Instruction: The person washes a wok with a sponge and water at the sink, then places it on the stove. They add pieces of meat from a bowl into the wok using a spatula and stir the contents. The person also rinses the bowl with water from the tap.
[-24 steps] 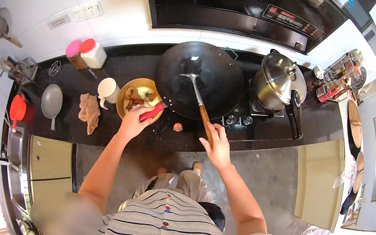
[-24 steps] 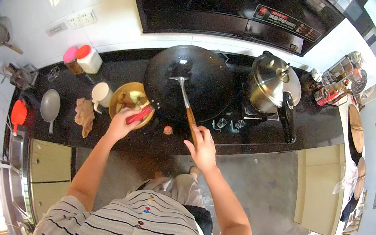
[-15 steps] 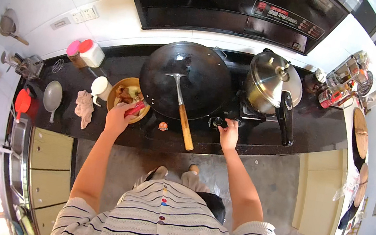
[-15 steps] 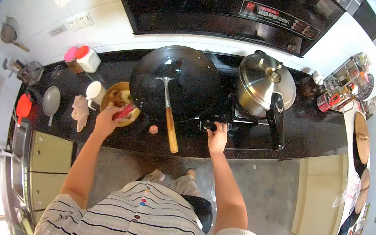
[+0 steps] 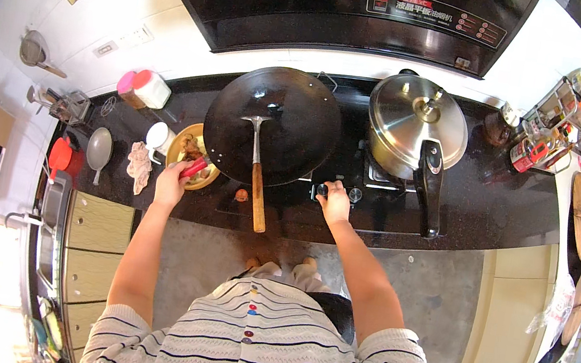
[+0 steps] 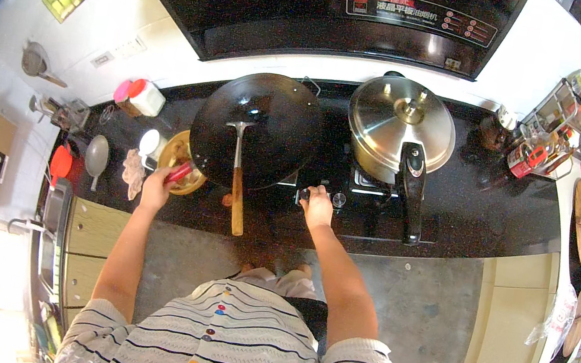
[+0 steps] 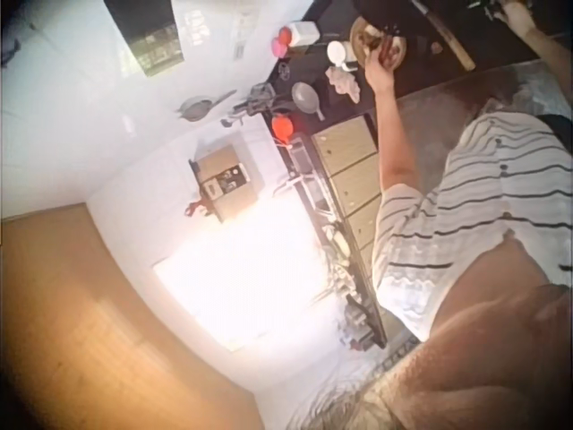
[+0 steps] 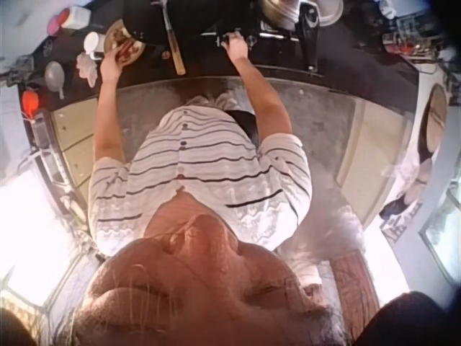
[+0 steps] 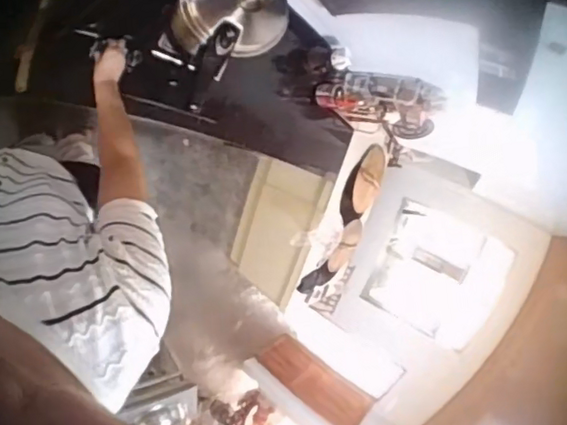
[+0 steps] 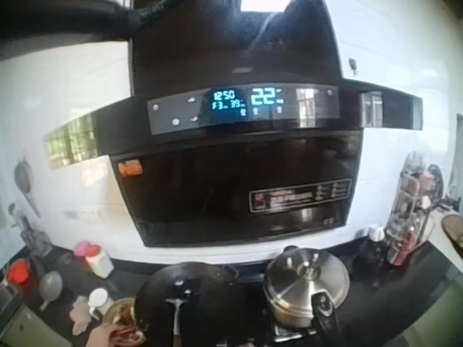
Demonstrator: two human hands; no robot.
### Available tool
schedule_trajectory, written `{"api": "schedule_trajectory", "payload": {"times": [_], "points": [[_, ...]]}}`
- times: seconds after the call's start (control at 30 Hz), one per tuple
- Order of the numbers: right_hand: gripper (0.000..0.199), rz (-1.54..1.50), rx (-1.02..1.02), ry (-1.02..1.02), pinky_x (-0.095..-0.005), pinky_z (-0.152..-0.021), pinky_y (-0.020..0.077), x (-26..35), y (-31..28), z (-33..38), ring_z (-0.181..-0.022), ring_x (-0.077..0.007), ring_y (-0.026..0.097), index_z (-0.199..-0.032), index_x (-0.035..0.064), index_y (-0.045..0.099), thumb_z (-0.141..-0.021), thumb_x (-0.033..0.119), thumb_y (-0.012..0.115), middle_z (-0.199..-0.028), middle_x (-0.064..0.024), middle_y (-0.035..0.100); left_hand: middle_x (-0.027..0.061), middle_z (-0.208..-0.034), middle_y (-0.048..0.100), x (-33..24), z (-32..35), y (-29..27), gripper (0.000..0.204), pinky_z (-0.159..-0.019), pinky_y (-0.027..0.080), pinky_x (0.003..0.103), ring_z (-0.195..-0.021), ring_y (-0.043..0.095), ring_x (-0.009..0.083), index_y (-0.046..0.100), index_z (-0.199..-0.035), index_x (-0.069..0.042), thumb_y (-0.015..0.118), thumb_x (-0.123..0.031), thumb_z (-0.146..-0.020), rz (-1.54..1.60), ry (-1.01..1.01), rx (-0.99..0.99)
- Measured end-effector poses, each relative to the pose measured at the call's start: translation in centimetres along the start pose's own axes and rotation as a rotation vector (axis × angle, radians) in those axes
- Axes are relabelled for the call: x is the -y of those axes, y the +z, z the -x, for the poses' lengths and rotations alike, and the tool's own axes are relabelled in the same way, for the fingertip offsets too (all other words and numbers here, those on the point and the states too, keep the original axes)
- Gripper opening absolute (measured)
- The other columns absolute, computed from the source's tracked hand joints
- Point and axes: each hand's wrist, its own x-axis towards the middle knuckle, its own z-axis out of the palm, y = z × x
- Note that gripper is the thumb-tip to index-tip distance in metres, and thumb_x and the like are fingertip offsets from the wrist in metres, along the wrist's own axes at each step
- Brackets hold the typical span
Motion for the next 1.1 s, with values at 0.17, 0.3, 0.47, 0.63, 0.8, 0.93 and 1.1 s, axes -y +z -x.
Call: {"api": "schedule_trajectory", "payload": {"times": [0.17,0.3,0.47,0.63,0.8,0.93,1.1], "points": [[0.041,-0.002,0.005,0.003,-0.0422,-0.079,0.0517,-0.1,0.0,0.0,-0.092,-0.0362,0.061,-0.105,0.0032,0.063,-0.068,0.011,0.079,-0.100,-0.0157,0.058,0.0170,-0.100,0.064,0.0,-0.1,0.3,0.041,-0.080,0.049,0.042,-0.094,0.061,0.0381,0.064,-0.114,-0.013,0.066,0.003,-0.075,0.005,-0.006,-0.009],[0.041,-0.004,0.012,-0.004,-0.0423,-0.080,0.0513,-0.1,-0.1,0.0,-0.093,-0.0363,0.060,-0.105,0.0030,0.063,-0.068,0.010,0.079,-0.100,-0.0161,0.058,0.0171,-0.101,0.064,0.5,0.0,0.7,0.042,-0.081,0.049,0.041,-0.094,0.061,0.0379,0.064,-0.114,-0.012,0.066,0.003,-0.075,0.011,-0.003,-0.020],[0.040,-0.005,0.019,-0.034,-0.0423,-0.081,0.0508,-0.3,-0.2,-0.1,-0.093,-0.0365,0.060,-0.104,0.0024,0.063,-0.069,0.009,0.079,-0.100,-0.0169,0.058,0.0171,-0.101,0.064,0.1,0.1,0.6,0.041,-0.081,0.049,0.041,-0.095,0.061,0.0378,0.065,-0.113,-0.012,0.066,0.003,-0.075,0.001,-0.026,-0.023],[0.039,-0.011,0.022,-0.043,-0.0426,-0.081,0.0507,-0.2,-0.2,-0.2,-0.092,-0.0375,0.060,-0.104,0.0022,0.063,-0.069,0.008,0.078,-0.100,-0.0175,0.057,0.0170,-0.100,0.064,0.3,0.3,0.7,0.040,-0.080,0.049,0.042,-0.094,0.061,0.0379,0.065,-0.113,-0.012,0.066,0.003,-0.076,0.019,-0.030,-0.035],[0.038,-0.003,0.014,-0.008,-0.0431,-0.079,0.0511,0.4,-0.4,0.0,-0.091,-0.0382,0.060,-0.103,0.0027,0.063,-0.069,0.009,0.079,-0.098,-0.0175,0.057,0.0166,-0.098,0.065,0.8,0.2,0.9,0.037,-0.079,0.049,0.042,-0.093,0.061,0.0377,0.064,-0.111,-0.011,0.066,0.000,-0.076,0.032,-0.011,-0.036],[0.040,0.013,-0.024,-0.003,-0.0432,-0.076,0.0517,0.5,-0.2,0.0,-0.089,-0.0386,0.061,-0.103,0.0015,0.063,-0.068,0.009,0.080,-0.097,-0.0172,0.057,0.0164,-0.098,0.065,0.2,0.1,0.6,0.037,-0.079,0.049,0.043,-0.092,0.061,0.0378,0.064,-0.111,-0.012,0.066,0.000,-0.077,0.041,-0.017,-0.043],[0.041,0.017,-0.031,0.022,-0.0436,-0.075,0.0519,0.8,-0.2,0.2,-0.087,-0.0388,0.061,-0.103,0.0010,0.063,-0.068,0.010,0.081,-0.098,-0.0176,0.057,0.0151,-0.101,0.065,0.3,0.4,0.4,0.038,-0.081,0.050,0.042,-0.095,0.061,0.0368,0.064,-0.112,-0.012,0.066,-0.001,-0.077,0.040,0.014,-0.062]]}}
